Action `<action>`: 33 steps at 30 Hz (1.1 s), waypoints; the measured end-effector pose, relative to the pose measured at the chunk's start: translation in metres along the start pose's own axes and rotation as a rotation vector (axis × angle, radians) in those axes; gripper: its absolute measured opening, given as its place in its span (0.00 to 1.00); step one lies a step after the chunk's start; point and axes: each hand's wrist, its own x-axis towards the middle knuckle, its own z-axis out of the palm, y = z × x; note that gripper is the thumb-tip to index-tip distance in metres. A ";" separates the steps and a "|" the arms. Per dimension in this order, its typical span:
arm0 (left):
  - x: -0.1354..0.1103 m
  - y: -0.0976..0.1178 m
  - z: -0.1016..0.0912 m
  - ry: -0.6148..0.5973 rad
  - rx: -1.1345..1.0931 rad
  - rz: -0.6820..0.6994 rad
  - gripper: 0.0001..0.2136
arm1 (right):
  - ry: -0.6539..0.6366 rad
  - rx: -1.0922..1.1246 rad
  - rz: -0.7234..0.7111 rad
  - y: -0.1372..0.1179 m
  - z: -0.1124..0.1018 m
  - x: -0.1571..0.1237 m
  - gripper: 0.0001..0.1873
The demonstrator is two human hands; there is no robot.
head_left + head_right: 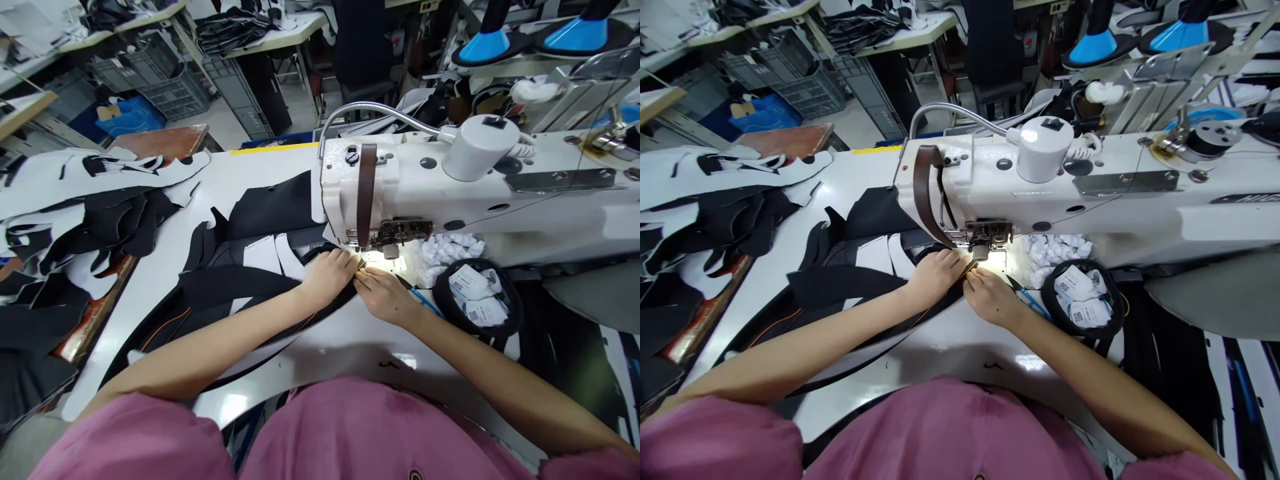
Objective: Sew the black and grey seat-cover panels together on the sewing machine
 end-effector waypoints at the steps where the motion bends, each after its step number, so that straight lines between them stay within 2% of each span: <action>1: 0.005 -0.001 0.001 0.006 0.006 -0.001 0.12 | -0.001 0.008 0.001 0.000 -0.001 0.001 0.16; 6: 0.018 -0.014 0.003 0.018 -0.036 0.051 0.11 | -0.086 0.045 0.024 0.002 -0.007 0.006 0.16; 9: 0.014 -0.022 -0.001 0.040 -0.029 0.139 0.14 | -0.154 0.069 0.032 0.002 -0.011 0.007 0.15; 12: 0.004 -0.027 -0.006 0.043 0.006 0.165 0.14 | -0.213 0.096 0.031 0.002 -0.014 0.007 0.14; 16: -0.002 -0.023 -0.010 0.026 -0.017 0.150 0.12 | -0.208 0.063 0.003 0.002 -0.011 0.008 0.15; 21: 0.007 -0.016 -0.014 -0.036 -0.072 0.102 0.10 | -0.201 0.009 0.041 0.002 -0.008 0.008 0.15; 25: 0.012 -0.015 -0.020 -0.069 -0.105 0.088 0.08 | -0.142 0.111 -0.052 -0.022 -0.009 0.009 0.19; 27: 0.013 -0.012 -0.022 -0.085 -0.108 0.068 0.08 | -0.150 0.200 -0.052 -0.043 -0.005 0.013 0.29; 30: 0.014 -0.006 -0.025 -0.129 -0.068 0.041 0.08 | -0.224 0.259 0.096 -0.073 0.008 0.031 0.40; 33: 0.017 -0.003 -0.025 -0.161 -0.014 0.031 0.09 | -0.355 0.295 0.246 -0.090 0.021 0.057 0.37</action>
